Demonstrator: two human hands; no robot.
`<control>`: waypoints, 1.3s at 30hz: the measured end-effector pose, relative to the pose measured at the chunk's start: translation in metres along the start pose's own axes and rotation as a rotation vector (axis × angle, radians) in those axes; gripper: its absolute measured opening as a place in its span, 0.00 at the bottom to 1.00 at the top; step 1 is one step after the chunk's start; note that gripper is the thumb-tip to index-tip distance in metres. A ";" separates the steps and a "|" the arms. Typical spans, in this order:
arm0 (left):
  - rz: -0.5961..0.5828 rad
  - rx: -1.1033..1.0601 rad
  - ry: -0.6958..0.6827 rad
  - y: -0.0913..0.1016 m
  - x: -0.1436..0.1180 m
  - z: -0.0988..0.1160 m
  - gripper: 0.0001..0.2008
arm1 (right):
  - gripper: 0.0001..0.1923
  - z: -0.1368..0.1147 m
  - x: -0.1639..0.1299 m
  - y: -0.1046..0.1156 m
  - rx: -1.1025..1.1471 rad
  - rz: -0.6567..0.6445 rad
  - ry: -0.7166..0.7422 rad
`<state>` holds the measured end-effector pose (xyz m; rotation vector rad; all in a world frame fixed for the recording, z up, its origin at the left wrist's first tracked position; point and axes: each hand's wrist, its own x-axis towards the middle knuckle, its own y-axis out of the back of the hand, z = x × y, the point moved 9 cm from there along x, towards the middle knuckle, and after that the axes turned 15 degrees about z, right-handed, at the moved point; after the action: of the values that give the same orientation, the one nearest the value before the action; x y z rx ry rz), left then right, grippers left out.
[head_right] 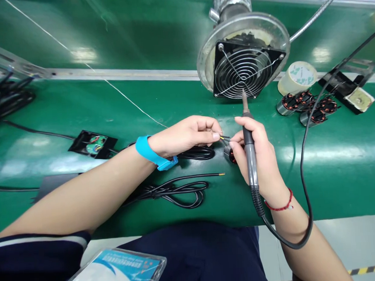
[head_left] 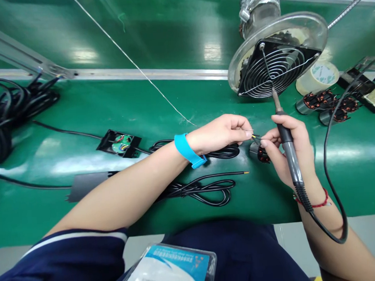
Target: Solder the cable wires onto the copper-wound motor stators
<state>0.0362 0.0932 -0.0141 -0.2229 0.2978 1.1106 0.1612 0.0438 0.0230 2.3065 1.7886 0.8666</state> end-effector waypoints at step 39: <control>-0.102 0.040 -0.019 -0.022 -0.014 -0.003 0.06 | 0.25 -0.015 -0.013 0.004 0.097 0.152 0.231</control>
<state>0.0500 0.0706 -0.0117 -0.1898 0.2882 1.0050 0.1549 0.0269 0.0322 2.5215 1.7943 1.1360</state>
